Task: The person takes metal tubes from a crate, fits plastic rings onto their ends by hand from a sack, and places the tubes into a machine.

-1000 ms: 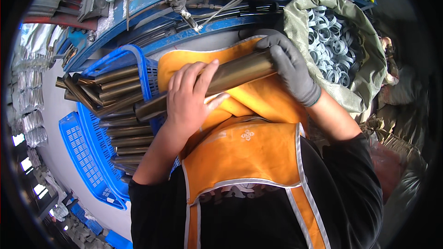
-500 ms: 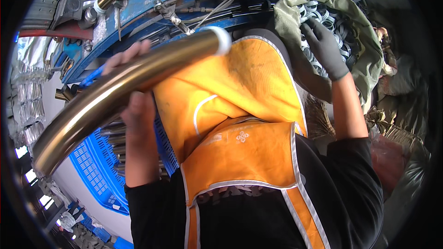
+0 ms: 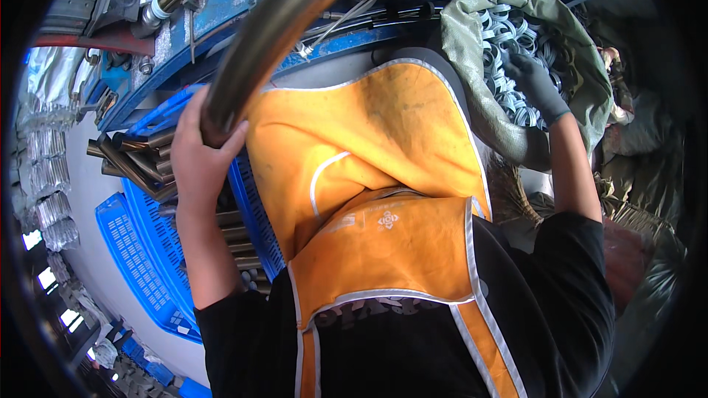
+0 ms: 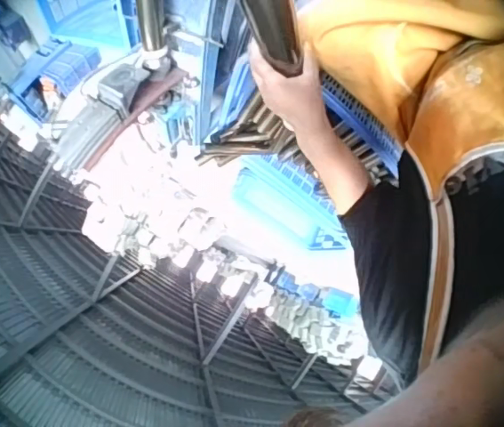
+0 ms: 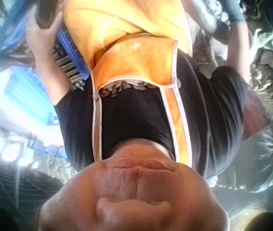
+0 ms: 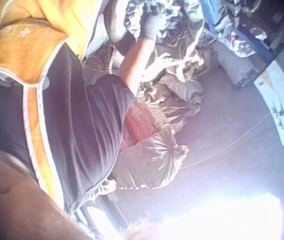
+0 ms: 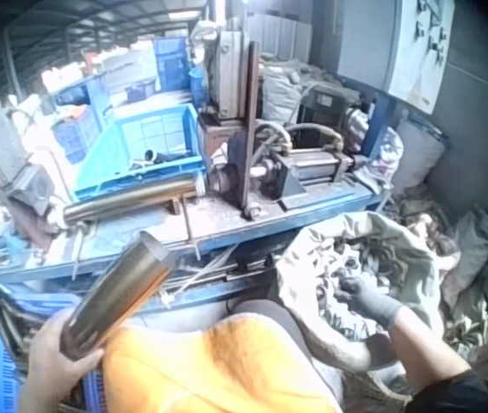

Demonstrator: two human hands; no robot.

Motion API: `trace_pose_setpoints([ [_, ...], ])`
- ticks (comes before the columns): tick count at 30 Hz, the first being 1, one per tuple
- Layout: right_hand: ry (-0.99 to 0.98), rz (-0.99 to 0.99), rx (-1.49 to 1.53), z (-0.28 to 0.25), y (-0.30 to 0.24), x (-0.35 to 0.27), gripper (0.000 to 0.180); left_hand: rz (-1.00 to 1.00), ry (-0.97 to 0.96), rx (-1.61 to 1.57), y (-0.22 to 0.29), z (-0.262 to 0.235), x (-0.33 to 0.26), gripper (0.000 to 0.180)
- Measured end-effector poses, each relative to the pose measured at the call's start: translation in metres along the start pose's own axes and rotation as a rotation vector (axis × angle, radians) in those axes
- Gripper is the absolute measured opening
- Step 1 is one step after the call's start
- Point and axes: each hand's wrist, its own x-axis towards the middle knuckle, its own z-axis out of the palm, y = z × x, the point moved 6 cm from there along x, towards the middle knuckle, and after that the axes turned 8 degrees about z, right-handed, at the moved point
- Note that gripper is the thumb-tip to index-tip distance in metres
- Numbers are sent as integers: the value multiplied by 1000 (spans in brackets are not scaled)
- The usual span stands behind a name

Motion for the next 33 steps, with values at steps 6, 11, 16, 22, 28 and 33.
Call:
trace_pose_setpoints([
  [6, -222, -156, 1091, 12, -78, -59, 43, 87, -308, -148, 47, 44, -7, 67],
  [11, -421, -317, 1131, 38, -146, -97, 63, 76, -473, -286, 69, 67, -21, 67],
  [16, -436, -386, 861, 29, -158, -103, 70, 68, -582, -299, 65, 79, -32, 68],
  [22, -302, -647, 520, 35, -173, -107, 38, 101, -542, -248, 67, 89, -36, 66],
  [28, -263, -692, 484, 50, -177, -112, 29, 126, -518, -209, 66, 94, -41, 64],
  [33, -90, -623, 458, 56, -170, -115, 29, 118, -429, -117, 69, 101, -47, 59],
])
